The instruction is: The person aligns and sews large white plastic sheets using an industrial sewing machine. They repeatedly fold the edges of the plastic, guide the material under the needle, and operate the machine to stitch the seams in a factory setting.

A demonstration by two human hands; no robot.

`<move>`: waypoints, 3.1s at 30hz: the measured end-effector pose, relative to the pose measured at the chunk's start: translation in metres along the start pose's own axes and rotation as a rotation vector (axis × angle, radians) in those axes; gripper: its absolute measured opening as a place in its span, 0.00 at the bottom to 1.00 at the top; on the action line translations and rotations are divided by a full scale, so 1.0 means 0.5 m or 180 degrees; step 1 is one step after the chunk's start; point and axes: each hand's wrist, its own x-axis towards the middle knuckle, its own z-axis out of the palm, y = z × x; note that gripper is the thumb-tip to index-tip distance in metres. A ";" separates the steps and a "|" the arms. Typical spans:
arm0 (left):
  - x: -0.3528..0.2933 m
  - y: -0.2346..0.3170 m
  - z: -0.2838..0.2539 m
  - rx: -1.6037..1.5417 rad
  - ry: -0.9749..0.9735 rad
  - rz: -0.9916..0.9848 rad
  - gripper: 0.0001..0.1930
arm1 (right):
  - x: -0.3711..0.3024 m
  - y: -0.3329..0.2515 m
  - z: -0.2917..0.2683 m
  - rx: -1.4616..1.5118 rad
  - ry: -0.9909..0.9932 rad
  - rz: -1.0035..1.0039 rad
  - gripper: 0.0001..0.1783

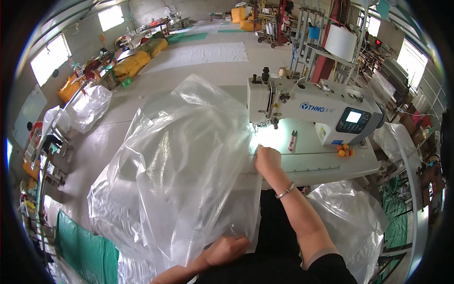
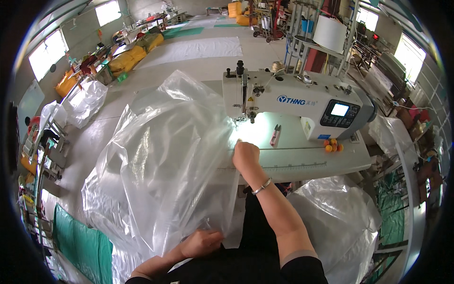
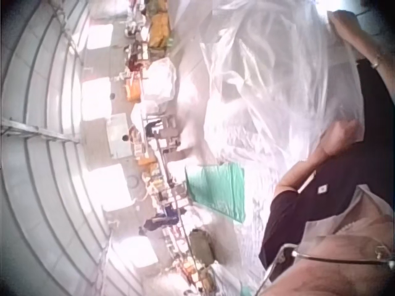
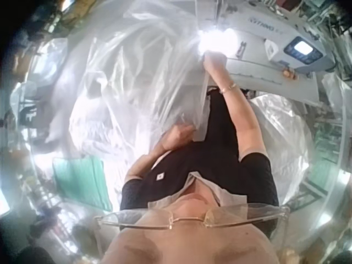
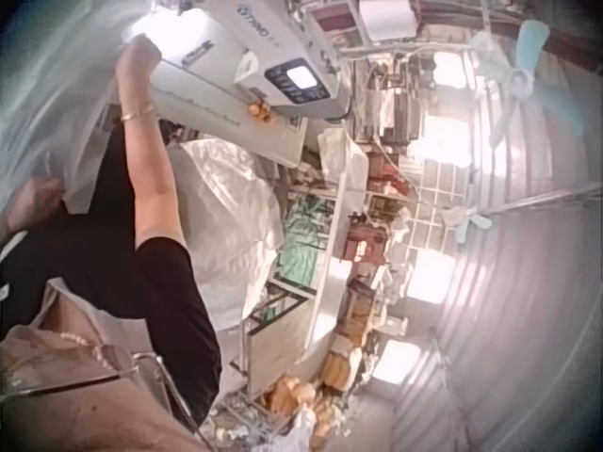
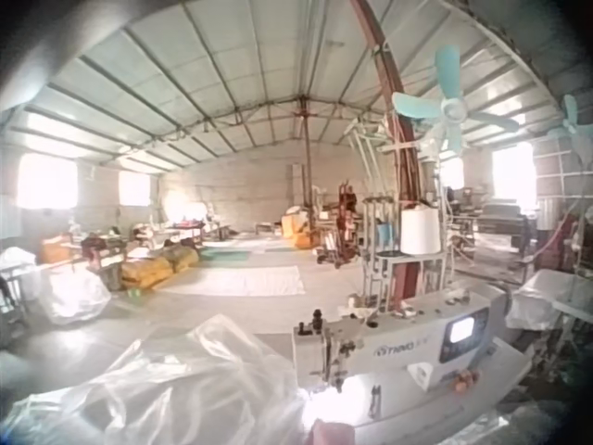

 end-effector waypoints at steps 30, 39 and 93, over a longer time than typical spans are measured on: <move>0.223 0.003 0.102 -0.1788 0.1492 -0.1519 0.07 | -0.047 0.040 -0.019 0.0306 -0.0066 -0.0207 0.07; 0.351 -0.033 -0.057 0.1565 0.0849 -0.0557 0.14 | -0.225 0.026 -0.039 0.0751 0.0103 -0.0220 0.16; 0.316 -0.098 -0.083 0.2742 -0.0201 -0.0320 0.31 | -0.342 0.084 -0.111 0.1039 0.0229 -0.0406 0.15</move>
